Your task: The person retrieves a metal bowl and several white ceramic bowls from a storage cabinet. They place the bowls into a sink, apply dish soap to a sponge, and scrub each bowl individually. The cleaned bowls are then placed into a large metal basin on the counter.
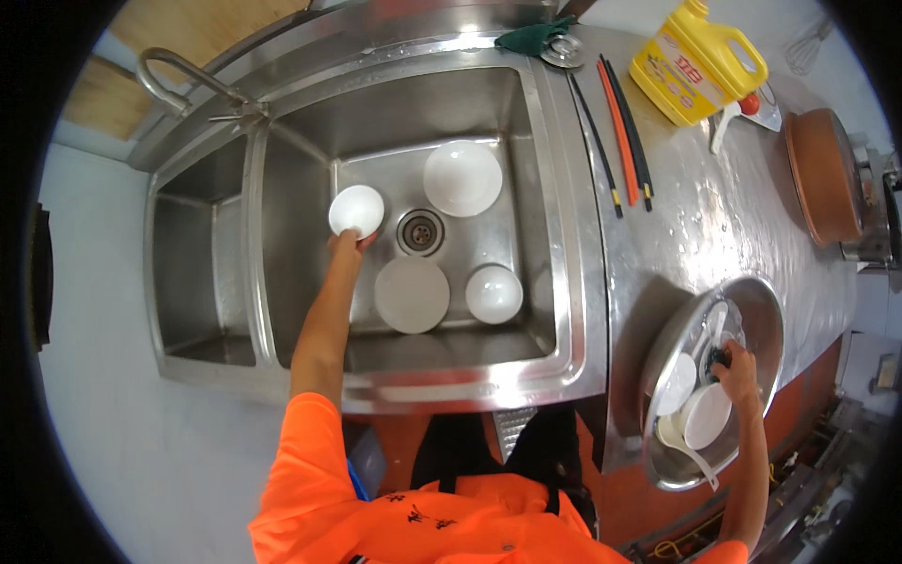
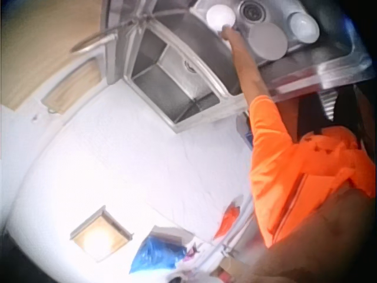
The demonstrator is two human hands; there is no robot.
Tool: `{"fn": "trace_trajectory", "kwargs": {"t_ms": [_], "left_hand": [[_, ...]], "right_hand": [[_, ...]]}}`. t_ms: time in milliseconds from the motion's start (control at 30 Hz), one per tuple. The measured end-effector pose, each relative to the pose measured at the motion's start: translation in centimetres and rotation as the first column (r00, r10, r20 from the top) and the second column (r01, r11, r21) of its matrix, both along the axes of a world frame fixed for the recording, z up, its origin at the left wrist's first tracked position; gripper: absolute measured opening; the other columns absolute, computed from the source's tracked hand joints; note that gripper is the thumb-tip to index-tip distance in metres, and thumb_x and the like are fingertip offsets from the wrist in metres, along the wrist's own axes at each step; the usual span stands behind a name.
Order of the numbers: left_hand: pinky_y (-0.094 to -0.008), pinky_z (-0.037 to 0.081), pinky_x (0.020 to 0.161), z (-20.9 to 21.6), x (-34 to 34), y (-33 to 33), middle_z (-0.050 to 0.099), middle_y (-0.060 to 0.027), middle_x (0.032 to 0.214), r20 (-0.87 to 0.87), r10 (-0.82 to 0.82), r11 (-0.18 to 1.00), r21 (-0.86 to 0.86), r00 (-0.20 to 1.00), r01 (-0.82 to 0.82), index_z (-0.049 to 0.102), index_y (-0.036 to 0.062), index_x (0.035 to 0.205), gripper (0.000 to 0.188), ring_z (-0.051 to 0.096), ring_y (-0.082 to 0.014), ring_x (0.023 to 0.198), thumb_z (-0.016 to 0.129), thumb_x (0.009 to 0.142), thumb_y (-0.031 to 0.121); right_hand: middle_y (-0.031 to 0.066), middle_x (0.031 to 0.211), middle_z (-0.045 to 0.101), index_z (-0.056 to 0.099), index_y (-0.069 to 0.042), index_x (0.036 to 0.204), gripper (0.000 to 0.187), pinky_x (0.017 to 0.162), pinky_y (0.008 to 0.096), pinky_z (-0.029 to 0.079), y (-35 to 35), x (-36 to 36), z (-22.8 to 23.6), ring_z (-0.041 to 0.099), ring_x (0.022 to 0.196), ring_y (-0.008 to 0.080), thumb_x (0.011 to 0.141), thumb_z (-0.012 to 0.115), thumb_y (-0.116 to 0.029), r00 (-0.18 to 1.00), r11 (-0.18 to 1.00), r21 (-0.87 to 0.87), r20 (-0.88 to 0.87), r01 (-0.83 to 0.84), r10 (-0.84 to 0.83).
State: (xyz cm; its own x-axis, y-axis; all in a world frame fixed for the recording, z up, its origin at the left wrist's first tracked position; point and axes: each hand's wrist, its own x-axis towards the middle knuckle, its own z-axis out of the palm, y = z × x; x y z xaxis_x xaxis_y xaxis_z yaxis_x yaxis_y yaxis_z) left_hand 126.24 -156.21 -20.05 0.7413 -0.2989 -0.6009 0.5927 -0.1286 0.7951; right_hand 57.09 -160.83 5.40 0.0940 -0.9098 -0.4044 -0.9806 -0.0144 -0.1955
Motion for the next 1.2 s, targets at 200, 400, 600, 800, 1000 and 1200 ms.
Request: {"fn": "trace_trajectory", "kwargs": {"t_ms": [200, 400, 600, 800, 1000, 1200], "left_hand": [[-0.0554, 0.056, 0.074, -6.5, 2.8, -1.1, 0.048, -0.0242, 0.117, -0.170, 0.101, 0.992, -0.062, 0.980, -0.113, 0.041, -0.0068, 0.122, 0.052, 0.056, -0.0403, 0.101, 0.050, 0.070, -0.010], [-0.0466, 0.049, 0.072, -11.1, 3.9, -0.1, 0.054, -0.0160, 0.096, -0.248, -0.083, 0.996, -0.013, 0.965, 0.083, 0.047, 0.0016, 0.118, 0.050, 0.056, -0.0324, 0.079, 0.056, 0.082, 0.037], [-0.0273, 0.048, 0.063, 10.8, -11.4, -2.5, 0.059, -0.0070, 0.083, 0.401, -0.526, 0.812, -0.024, 0.750, 0.582, 0.057, 0.0010, 0.109, 0.023, 0.058, -0.0145, 0.068, 0.052, 0.086, 0.004], [-0.0252, 0.049, 0.073, 30.2, -35.5, -0.7, 0.062, -0.0098, 0.089, 0.780, -0.608, 0.213, -0.019, 0.148, 0.977, 0.062, -0.0006, 0.100, 0.016, 0.062, -0.0157, 0.079, 0.055, 0.085, -0.001], [-0.0435, 0.049, 0.081, 26.8, -49.1, -1.8, 0.058, -0.0203, 0.105, 0.471, -0.418, -0.098, 0.827, -0.777, 0.554, 0.056, -0.0027, 0.106, 0.031, 0.059, -0.0380, 0.095, 0.056, 0.075, 0.003], [-0.0427, 0.050, 0.076, 25.8, -52.8, -0.8, 0.060, -0.0221, 0.099, 0.404, -0.302, 0.172, 0.914, -0.863, 0.367, 0.061, -0.0018, 0.093, 0.021, 0.061, -0.0361, 0.090, 0.055, 0.075, 0.007]], "right_hand": [[0.0158, 0.074, 0.062, 0.061, 0.003, 0.099, 0.029, 0.063, 0.0331, 0.046, 1.8, -2.6, -1.4, 0.060, 0.068, 0.0221, 0.072, 0.065, -0.002, 0.995, 0.981, -0.166, 0.019, 0.104, -0.102], [0.0073, 0.077, 0.062, 0.065, 0.001, 0.097, 0.024, 0.060, 0.0305, 0.045, 1.0, -3.3, -1.7, 0.057, 0.069, 0.0155, 0.082, 0.066, -0.017, 0.987, 0.915, -0.370, 0.043, 0.159, -0.154], [0.0071, 0.076, 0.067, 0.066, 0.001, 0.097, 0.019, 0.065, 0.0264, 0.047, 0.2, -4.9, 0.9, 0.059, 0.069, 0.0122, 0.084, 0.064, -0.011, 0.768, 0.764, -0.358, 0.582, 0.537, -0.267], [0.0145, 0.100, 0.057, 0.065, -0.010, 0.102, 0.029, 0.074, 0.0409, 0.050, 2.0, -4.6, -0.5, 0.060, 0.083, 0.0318, 0.074, 0.062, -0.003, 0.973, 0.881, -0.452, 0.102, -0.140, 0.207], [0.0191, 0.091, 0.060, 0.064, -0.004, 0.091, 0.018, 0.073, 0.0451, 0.047, 0.9, -6.1, -0.2, 0.060, 0.083, 0.0383, 0.073, 0.062, -0.006, 0.973, 0.918, -0.351, 0.067, -0.183, 0.219], [0.0213, 0.086, 0.062, 0.063, -0.001, 0.092, 0.019, 0.073, 0.0460, 0.045, 3.4, -7.3, 3.0, 0.058, 0.083, 0.0390, 0.079, 0.059, -0.014, 0.833, 0.919, -0.384, 0.535, 0.089, 0.143]]}}
